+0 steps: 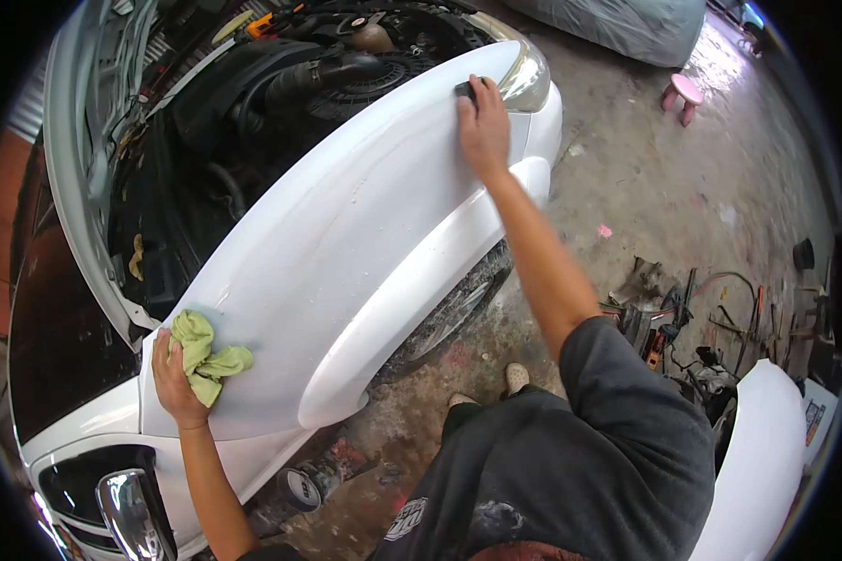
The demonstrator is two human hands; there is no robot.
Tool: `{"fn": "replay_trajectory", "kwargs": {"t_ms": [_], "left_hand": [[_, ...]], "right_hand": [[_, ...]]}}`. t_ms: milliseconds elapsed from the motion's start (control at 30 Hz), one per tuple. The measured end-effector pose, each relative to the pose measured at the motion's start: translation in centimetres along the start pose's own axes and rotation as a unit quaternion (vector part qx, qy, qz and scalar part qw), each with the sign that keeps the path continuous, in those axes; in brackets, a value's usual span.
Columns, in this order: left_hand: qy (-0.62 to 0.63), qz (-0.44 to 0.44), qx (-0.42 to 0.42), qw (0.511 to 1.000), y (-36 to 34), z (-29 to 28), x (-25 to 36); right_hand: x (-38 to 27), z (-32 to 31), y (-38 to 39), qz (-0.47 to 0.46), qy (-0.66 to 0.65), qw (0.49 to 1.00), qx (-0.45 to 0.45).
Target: The person sands a white vehicle panel by hand using a sanding block, dipping the block and a cloth into a bucket of water to rinse the surface and the tool.
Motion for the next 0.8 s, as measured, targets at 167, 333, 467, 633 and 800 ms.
{"fn": "replay_trajectory", "kwargs": {"t_ms": [167, 333, 467, 633, 800], "left_hand": [[-0.003, -0.006, -0.01, 1.0, 1.0, -0.3, -0.2], [-0.004, -0.003, -0.003, 1.0, 0.3, -0.5, 0.1], [-0.009, 0.002, 0.006, 1.0, -0.6, 0.1, 0.2], [-0.008, -0.005, -0.01, 1.0, 1.0, -0.5, 0.1], [-0.008, -0.008, -0.006, 1.0, 0.5, -1.1, 0.2]], "right_hand": [[-17.2, 7.0, 14.6, -0.053, -0.091, 0.983, -0.15], [-7.4, 4.1, 5.8, -0.203, -0.028, 0.965, -0.162], [-0.6, -0.1, -4.9, -0.013, 0.025, 1.0, 0.008], [-16.6, 6.5, 11.8, -0.036, -0.143, 0.971, -0.188], [-9.3, 4.6, 4.7, -0.238, -0.049, 0.953, -0.18]]}}
Point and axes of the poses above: each hand's wrist, its own y-axis away from the middle knuckle, its own z-axis out of the palm, x = y × z, the point moved 4 cm from there along -y, towards the middle knuckle, and after that the axes turned 2 degrees about -x, right-handed, at the moved point
